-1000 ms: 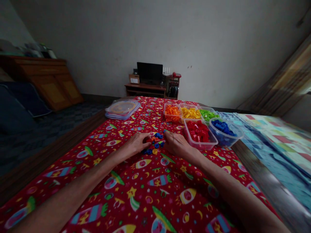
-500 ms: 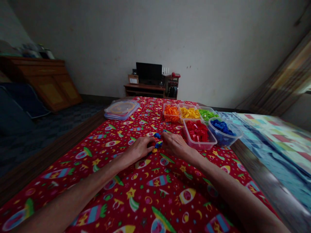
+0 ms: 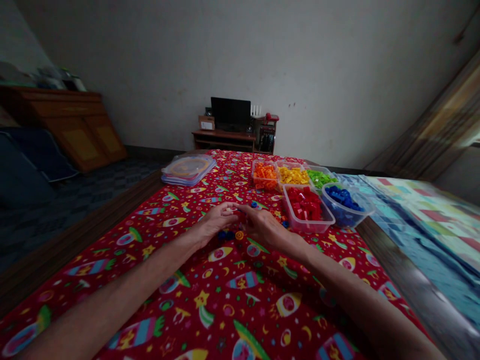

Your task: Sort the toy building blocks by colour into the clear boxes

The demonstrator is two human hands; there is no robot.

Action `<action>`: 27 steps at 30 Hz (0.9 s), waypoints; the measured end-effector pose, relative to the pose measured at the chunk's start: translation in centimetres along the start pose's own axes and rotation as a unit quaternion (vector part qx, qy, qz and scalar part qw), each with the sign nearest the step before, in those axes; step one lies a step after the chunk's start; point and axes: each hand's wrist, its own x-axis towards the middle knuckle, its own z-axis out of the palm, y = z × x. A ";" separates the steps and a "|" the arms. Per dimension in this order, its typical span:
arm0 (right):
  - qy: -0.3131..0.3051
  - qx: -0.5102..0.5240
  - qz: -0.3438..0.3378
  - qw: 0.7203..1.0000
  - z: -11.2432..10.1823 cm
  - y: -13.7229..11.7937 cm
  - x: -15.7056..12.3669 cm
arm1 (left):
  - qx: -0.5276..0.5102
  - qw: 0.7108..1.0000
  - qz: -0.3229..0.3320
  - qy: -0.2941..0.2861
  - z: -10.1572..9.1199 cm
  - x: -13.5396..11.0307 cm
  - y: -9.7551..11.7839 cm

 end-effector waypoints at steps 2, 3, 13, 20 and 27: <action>-0.006 -0.012 -0.019 1.000 0.5 -0.3 -0.2 | 0.011 1.000 0.019 -0.008 0.5 -0.3 0.0; -0.004 -0.017 -0.021 1.000 0.6 -0.4 -0.2 | 0.016 1.000 0.025 -0.007 0.6 -0.4 -0.1; -0.038 -0.089 -0.013 0.995 1.3 -0.1 0.0 | 0.049 0.998 0.004 -0.029 0.7 -0.1 -0.6; -0.022 -0.108 0.025 0.994 -1.4 -0.2 0.6 | 0.058 0.997 0.041 -0.030 0.9 -0.1 -0.2; 0.065 -0.202 0.197 0.957 -10.4 4.1 -1.0 | 0.200 0.970 0.139 0.006 -1.9 1.8 -0.9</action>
